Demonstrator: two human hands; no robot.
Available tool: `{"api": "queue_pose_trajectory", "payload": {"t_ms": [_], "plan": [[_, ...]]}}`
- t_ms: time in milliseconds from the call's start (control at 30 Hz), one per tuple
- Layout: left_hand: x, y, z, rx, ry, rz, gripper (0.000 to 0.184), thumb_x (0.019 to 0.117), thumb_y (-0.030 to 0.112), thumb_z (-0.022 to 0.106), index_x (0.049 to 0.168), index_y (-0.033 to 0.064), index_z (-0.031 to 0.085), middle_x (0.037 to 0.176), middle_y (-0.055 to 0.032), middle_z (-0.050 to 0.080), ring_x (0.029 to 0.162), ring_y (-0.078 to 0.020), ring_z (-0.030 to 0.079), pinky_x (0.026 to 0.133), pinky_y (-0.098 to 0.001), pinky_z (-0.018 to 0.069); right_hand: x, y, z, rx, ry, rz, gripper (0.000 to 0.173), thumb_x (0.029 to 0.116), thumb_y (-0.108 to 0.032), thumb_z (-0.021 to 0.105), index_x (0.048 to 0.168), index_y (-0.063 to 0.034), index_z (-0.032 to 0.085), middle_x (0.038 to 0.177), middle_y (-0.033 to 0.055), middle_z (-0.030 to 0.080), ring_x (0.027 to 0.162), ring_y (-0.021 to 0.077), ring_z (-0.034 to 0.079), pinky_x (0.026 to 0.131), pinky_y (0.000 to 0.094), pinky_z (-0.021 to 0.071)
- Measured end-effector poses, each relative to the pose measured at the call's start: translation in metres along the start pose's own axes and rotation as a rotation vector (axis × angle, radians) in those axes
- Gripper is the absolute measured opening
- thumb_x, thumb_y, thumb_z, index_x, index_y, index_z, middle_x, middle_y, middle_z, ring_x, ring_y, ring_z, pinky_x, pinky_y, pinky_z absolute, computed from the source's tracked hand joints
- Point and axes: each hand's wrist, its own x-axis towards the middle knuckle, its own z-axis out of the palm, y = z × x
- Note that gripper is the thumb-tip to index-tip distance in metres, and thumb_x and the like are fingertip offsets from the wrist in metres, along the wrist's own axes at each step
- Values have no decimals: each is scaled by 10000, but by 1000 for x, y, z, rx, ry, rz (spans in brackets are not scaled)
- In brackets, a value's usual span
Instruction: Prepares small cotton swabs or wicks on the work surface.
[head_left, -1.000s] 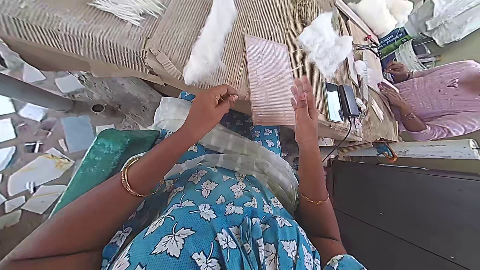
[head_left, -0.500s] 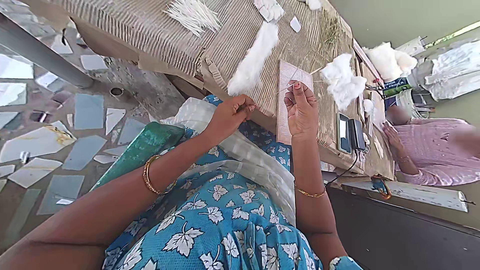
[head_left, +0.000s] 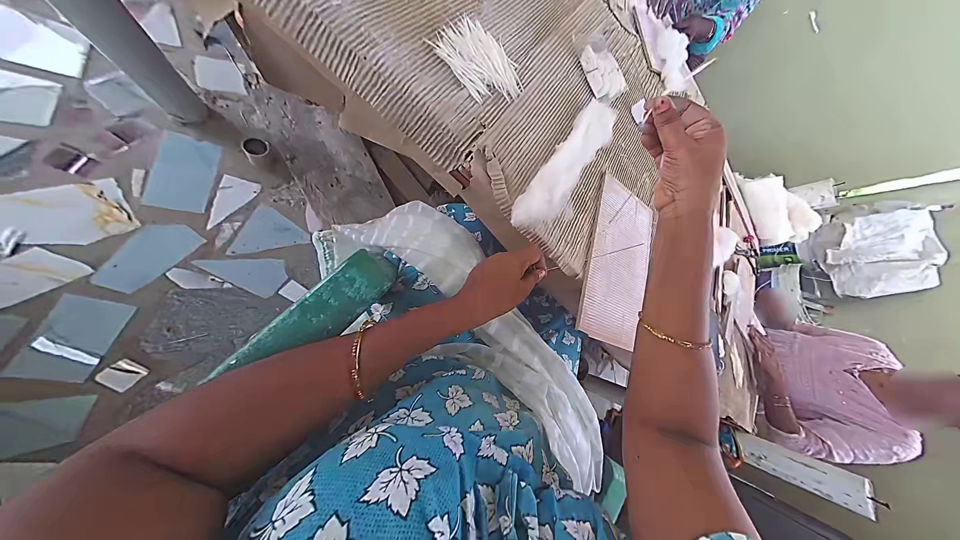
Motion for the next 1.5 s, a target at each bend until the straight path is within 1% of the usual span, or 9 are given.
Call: {"api": "queue_pose_trajectory", "payload": {"t_ms": [367,500,667,767,867,1167,1233,1333,1500], "plan": [[1,7,-14,134,-129,40,300,1123,241,424,1217,48,634,1016,-145,674,956,-283,659,875,-495,516,81,-25,144,-854,-390,-62,305,1061,-261,530,1029,-23,718,1006,133,691,972,249,646,868,470,489],[-1,7,-15,153,-92,105,289,1116,217,437,1206,38,646,1029,-157,687,984,-306,674,876,-521,522,76,-36,116,-734,-237,-153,321,1063,-284,522,1228,-112,738,1199,96,718,1114,186,663,984,399,482],[-2,-1,-7,148,156,371,187,1074,184,537,1101,66,678,844,-97,677,761,-250,676,690,-464,554,48,-38,23,-606,32,-232,331,1037,-313,549,1221,-102,725,1132,74,702,934,103,671,838,291,545],[-3,-5,-3,125,330,480,151,1056,153,557,1086,65,677,809,-69,650,683,-190,631,632,-381,542,-2,-61,-14,-711,77,90,367,1109,-271,435,1412,-112,569,1345,76,582,1112,116,600,981,308,476],[-1,-7,-3,115,464,573,183,1059,143,538,1118,49,682,871,-86,677,735,-169,644,686,-337,552,-33,3,-56,-652,158,-95,351,1047,-282,535,1292,-74,676,1206,127,661,916,138,627,813,307,504],[10,6,-42,-26,727,583,332,1092,109,456,1384,-42,498,824,-17,582,688,-52,587,658,-219,525,-112,83,-41,-96,74,260,312,1059,-284,561,1284,-91,659,1127,34,670,873,57,645,756,244,544],[18,17,-49,119,715,574,396,1095,113,441,1469,-14,436,852,-23,604,720,-78,606,705,-262,541,-113,88,-23,-154,1,203,311,1032,-241,610,1288,-77,675,1140,70,679,858,83,641,754,257,536],[35,38,-56,473,627,492,496,1075,98,397,1570,114,413,924,-49,713,922,-248,661,954,-559,419,-109,85,9,-338,-75,109,312,1004,-223,656,1275,-74,700,1158,125,672,835,156,630,752,313,525],[61,34,-58,573,497,485,513,1071,80,453,1572,191,455,1055,-45,769,1131,-303,656,1096,-608,291,-106,78,33,-431,-40,125,205,1005,-198,648,1111,-51,745,1120,140,674,914,249,656,828,431,536]]}}
